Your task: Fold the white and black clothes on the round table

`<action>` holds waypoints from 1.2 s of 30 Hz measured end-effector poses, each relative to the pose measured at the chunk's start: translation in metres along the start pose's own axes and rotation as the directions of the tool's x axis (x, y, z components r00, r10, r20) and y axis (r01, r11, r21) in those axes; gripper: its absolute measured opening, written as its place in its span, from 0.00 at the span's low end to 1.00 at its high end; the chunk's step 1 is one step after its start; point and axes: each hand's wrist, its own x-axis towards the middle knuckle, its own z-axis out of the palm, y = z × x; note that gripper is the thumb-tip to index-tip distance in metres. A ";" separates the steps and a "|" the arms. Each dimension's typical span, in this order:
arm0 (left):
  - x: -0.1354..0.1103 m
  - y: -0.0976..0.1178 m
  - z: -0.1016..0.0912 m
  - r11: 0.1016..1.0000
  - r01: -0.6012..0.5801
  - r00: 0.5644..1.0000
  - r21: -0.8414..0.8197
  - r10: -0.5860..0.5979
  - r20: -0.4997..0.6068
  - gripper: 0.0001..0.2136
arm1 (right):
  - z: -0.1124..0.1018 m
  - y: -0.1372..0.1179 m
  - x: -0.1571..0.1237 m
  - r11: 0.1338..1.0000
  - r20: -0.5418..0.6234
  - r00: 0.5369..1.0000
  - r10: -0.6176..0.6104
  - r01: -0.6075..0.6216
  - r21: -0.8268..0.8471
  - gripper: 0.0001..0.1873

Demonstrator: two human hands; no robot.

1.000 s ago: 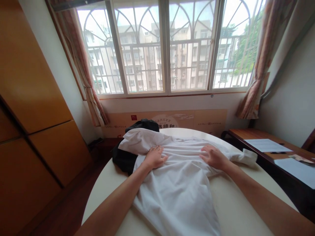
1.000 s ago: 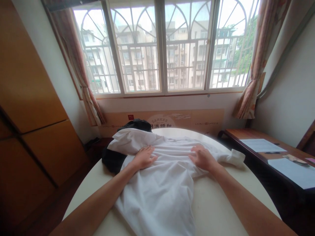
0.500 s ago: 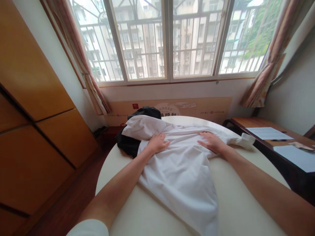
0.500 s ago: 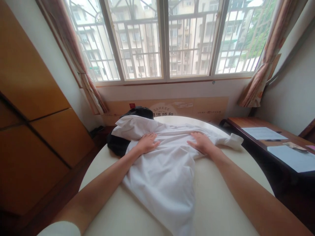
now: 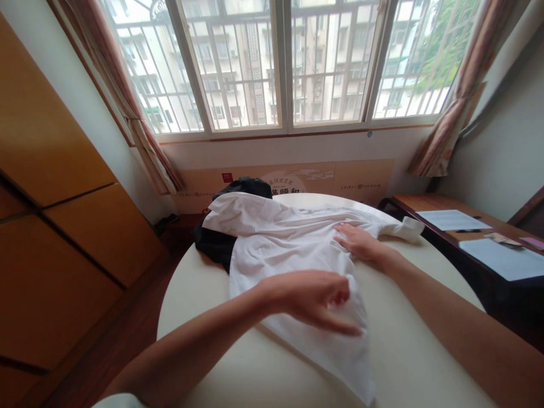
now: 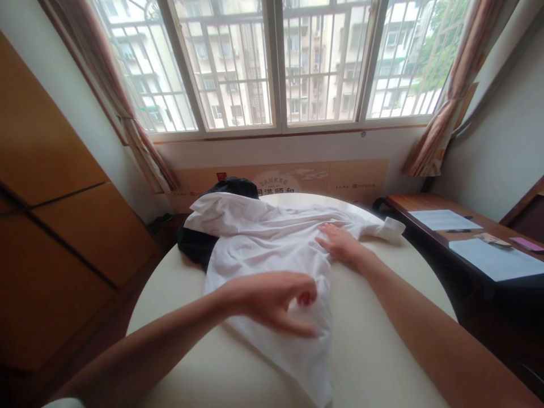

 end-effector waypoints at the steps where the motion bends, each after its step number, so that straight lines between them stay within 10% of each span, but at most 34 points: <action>1: -0.004 0.017 0.007 0.997 -0.081 0.995 0.019 0.080 0.060 0.25 | 0.003 0.001 0.002 1.000 -0.014 1.000 0.015 -0.015 -0.004 0.30; 4: -0.011 0.040 0.022 0.974 -0.134 0.988 0.183 0.117 0.103 0.24 | 0.005 0.002 0.003 1.000 -0.056 0.998 0.026 -0.025 0.006 0.26; 9: -0.002 0.011 0.004 0.981 0.191 0.974 0.046 -0.183 -0.131 0.10 | -0.010 -0.002 -0.002 0.998 -0.164 0.986 -0.033 0.042 0.054 0.19; 13: 0.001 -0.045 -0.024 0.903 0.348 0.795 -0.251 -0.426 -0.432 0.17 | -0.033 -0.017 -0.006 0.994 -0.273 0.962 -0.010 0.039 0.102 0.15; 18: -0.011 -0.094 -0.024 0.708 0.658 0.574 -0.255 -0.691 -0.440 0.17 | -0.055 -0.066 -0.023 0.934 -0.127 0.984 -0.128 0.163 0.317 0.26; 23: -0.016 -0.084 -0.016 0.871 0.485 0.818 -0.083 -0.485 -0.309 0.15 | -0.057 -0.113 -0.046 0.922 0.177 0.927 -0.330 0.276 0.271 0.27; 25: -0.016 -0.081 -0.016 0.864 0.503 0.812 -0.033 -0.485 -0.324 0.09 | -0.056 -0.120 -0.051 0.928 0.181 0.916 -0.359 0.328 0.179 0.20; 28: -0.016 -0.085 -0.019 0.801 0.597 0.726 -0.038 -0.560 -0.399 0.08 | -0.057 -0.118 -0.049 0.922 0.180 0.911 -0.372 0.341 0.181 0.03; 36: -0.016 -0.103 -0.041 0.741 0.595 0.441 -0.311 -0.625 -0.644 0.06 | -0.064 -0.089 -0.032 0.937 -0.061 0.966 -0.250 0.257 0.238 0.13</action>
